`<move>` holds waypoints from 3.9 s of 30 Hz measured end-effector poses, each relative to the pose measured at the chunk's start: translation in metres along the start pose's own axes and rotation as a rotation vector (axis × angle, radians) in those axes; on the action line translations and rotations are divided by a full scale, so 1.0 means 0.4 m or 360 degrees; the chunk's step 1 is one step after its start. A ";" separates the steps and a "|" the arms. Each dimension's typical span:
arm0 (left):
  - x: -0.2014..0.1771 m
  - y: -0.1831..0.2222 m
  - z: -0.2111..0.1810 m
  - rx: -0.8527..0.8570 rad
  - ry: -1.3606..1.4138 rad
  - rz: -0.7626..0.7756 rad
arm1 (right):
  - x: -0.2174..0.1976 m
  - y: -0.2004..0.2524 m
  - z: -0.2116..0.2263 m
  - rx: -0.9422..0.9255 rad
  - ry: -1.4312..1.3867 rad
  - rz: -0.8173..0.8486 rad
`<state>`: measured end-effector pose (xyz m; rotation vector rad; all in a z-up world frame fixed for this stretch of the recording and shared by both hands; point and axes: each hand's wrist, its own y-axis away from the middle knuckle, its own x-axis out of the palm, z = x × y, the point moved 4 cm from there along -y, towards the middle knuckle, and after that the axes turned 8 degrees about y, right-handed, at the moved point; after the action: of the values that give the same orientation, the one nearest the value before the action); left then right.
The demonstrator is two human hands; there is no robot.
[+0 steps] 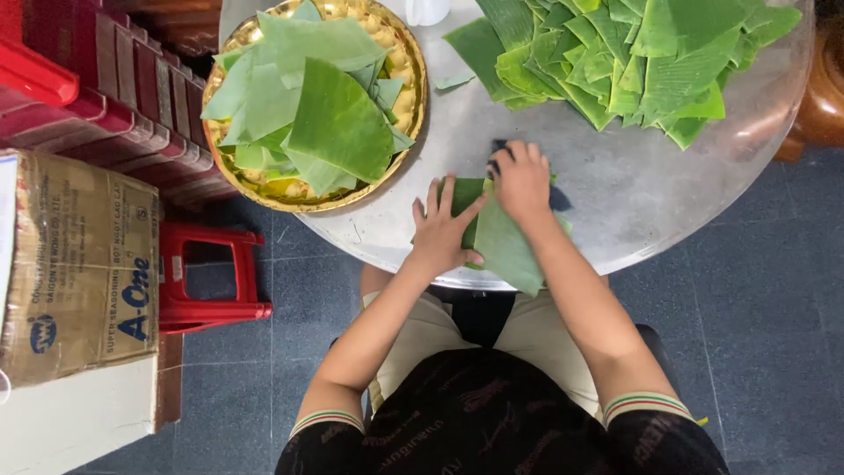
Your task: Cleaning and wiping individual banana leaves with a cloth and stacking them in a tray.
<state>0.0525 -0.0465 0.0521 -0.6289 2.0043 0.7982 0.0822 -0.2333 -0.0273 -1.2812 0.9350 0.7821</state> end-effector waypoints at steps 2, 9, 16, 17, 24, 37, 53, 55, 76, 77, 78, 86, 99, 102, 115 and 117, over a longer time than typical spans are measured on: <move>-0.028 -0.012 -0.004 0.0063 -0.0035 0.0049 | -0.068 -0.006 -0.024 0.0099 -0.0273 -0.0135; -0.046 -0.079 0.044 0.0144 0.0016 0.0053 | -0.156 0.061 -0.068 0.0853 -0.2037 -0.0435; -0.035 -0.089 0.069 0.0051 0.0002 -0.0002 | -0.150 0.079 0.020 0.0159 -0.0956 -0.0004; -0.036 -0.096 0.069 0.0053 -0.0027 -0.0014 | -0.159 0.074 0.043 0.0093 -0.0864 -0.0047; -0.026 -0.095 0.069 0.0036 -0.0110 -0.0018 | -0.064 0.140 0.107 -0.0221 -0.0505 -0.0005; -0.050 -0.097 0.052 0.0019 -0.0043 0.0085 | -0.295 0.128 -0.040 -0.0226 -0.1660 0.0447; -0.040 -0.122 0.074 -0.0016 -0.0108 0.0226 | -0.143 0.219 0.109 -0.0621 -0.1288 0.0191; -0.044 -0.126 0.078 -0.0023 -0.0125 0.0243 | -0.149 0.225 0.111 -0.0623 -0.1428 0.0274; -0.055 -0.012 0.027 -0.0058 -0.0169 0.0021 | -0.445 0.107 0.012 0.0026 -0.2351 0.0105; -0.049 -0.011 0.030 -0.0073 -0.0175 0.0007 | -0.457 0.080 0.020 0.0048 -0.2262 -0.0202; -0.045 -0.011 0.033 -0.0083 -0.0186 -0.0006 | -0.470 0.057 0.029 0.0072 -0.2158 -0.0512; -0.033 -0.023 0.051 -0.0156 -0.0179 0.0092 | -0.118 0.100 0.193 -0.0281 -0.0359 0.0244; -0.043 -0.021 0.051 -0.0133 -0.0001 0.0063 | -0.110 0.250 -0.099 -0.0269 -0.0259 -0.0027; -0.036 -0.023 0.051 -0.0133 0.0045 0.0037 | -0.073 0.275 -0.237 -0.0169 -0.0206 -0.0037; -0.029 -0.041 0.057 -0.0176 -0.0116 0.0087 | -0.085 0.099 0.146 -0.0297 -0.0435 0.0236; -0.023 -0.037 0.053 -0.0166 -0.0083 0.0057 | -0.074 0.144 0.127 -0.0447 -0.0440 0.0161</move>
<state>0.0786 -0.0396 0.0467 -0.6269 1.9407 0.9359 0.0248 -0.1745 -0.0235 -1.3308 0.6863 1.1700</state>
